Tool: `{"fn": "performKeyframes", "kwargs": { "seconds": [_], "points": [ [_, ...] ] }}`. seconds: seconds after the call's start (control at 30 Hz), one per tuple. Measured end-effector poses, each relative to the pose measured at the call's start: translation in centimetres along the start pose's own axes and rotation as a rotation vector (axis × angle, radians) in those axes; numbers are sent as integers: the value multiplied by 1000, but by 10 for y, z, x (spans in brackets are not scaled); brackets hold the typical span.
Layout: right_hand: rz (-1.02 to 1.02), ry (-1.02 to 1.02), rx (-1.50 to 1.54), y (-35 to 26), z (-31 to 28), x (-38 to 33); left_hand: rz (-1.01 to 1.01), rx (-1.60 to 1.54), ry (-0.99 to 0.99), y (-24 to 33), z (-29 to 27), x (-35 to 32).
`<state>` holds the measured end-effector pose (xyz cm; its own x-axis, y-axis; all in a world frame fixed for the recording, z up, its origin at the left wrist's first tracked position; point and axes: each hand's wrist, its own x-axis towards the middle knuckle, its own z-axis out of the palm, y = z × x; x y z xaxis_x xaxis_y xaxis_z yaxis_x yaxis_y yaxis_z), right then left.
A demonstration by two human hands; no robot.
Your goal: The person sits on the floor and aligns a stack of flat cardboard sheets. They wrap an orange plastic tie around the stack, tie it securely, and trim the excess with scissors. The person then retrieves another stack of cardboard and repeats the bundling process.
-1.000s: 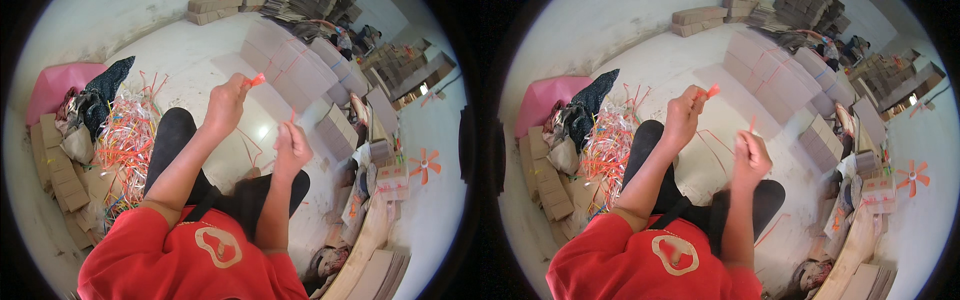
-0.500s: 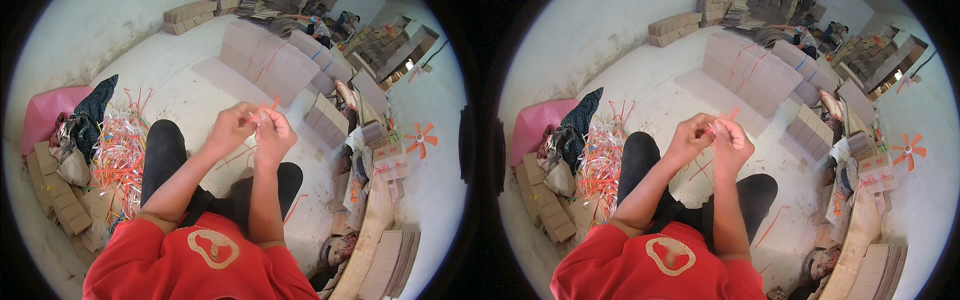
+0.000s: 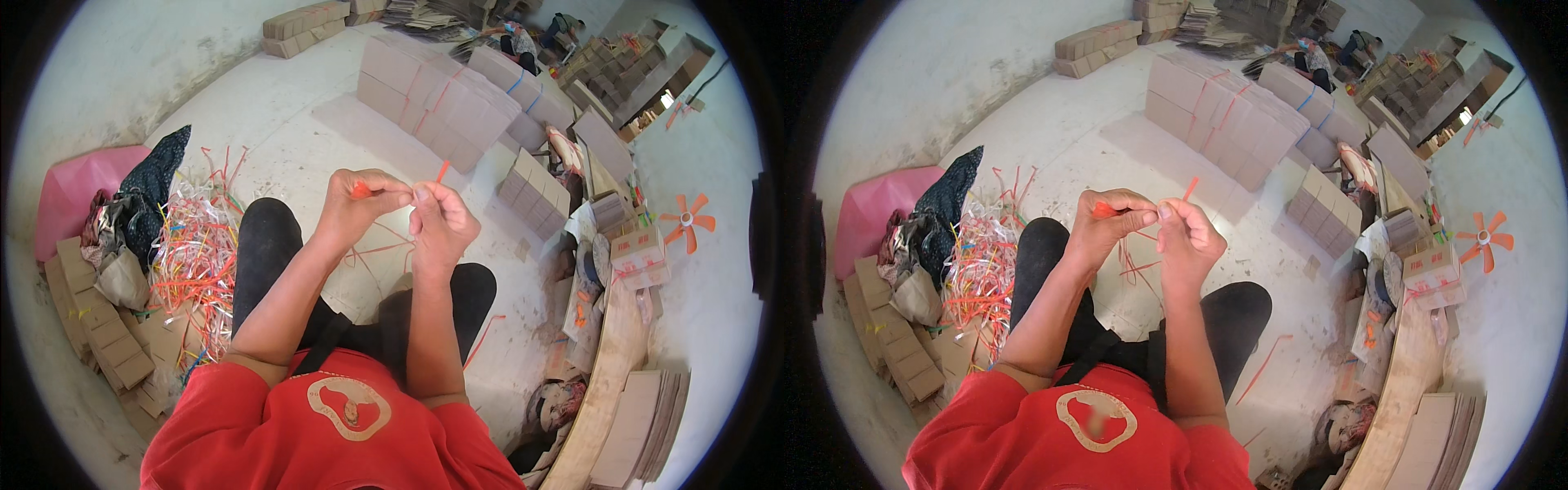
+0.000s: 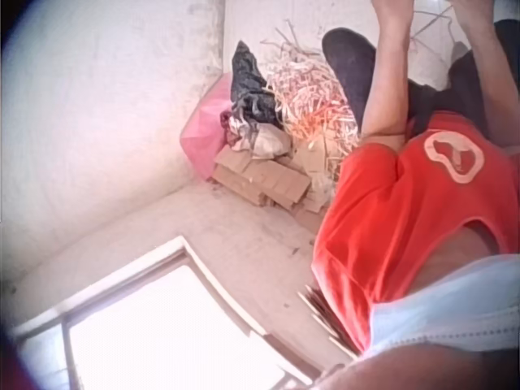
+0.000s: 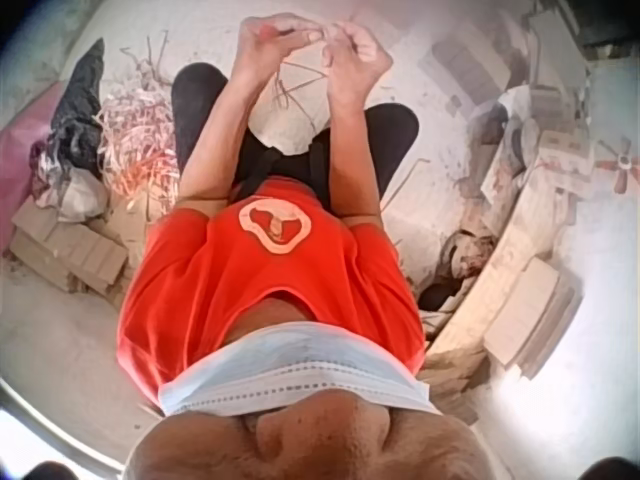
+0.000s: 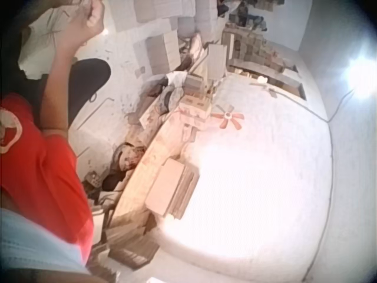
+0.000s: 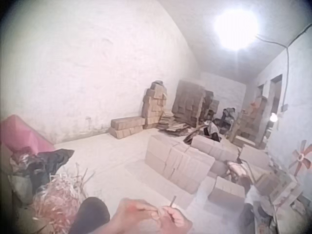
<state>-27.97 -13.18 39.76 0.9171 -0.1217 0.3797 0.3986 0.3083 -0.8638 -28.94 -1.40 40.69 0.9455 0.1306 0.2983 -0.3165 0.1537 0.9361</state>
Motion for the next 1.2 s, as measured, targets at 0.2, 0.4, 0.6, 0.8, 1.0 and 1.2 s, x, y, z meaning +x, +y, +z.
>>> {"fn": "performKeyframes", "kwargs": {
  "seconds": [0.2,0.4,0.6,0.8,1.0,1.2],
  "points": [
    [123,64,100,-8,-4,7,-82,3,65,7,-1,-3],
    [149,-131,-49,-16,1,7,-127,-77,74,14,-6,-3],
    [122,-293,-193,-22,3,3,-87,-79,27,13,-9,-3],
    [159,-386,-240,-27,6,2,-142,-55,20,14,-14,-3],
    [186,-470,-269,-25,1,4,-142,-165,-21,2,-17,-2],
    [172,-492,-256,-21,1,7,-224,-241,-17,7,-20,0]
  ]
}}
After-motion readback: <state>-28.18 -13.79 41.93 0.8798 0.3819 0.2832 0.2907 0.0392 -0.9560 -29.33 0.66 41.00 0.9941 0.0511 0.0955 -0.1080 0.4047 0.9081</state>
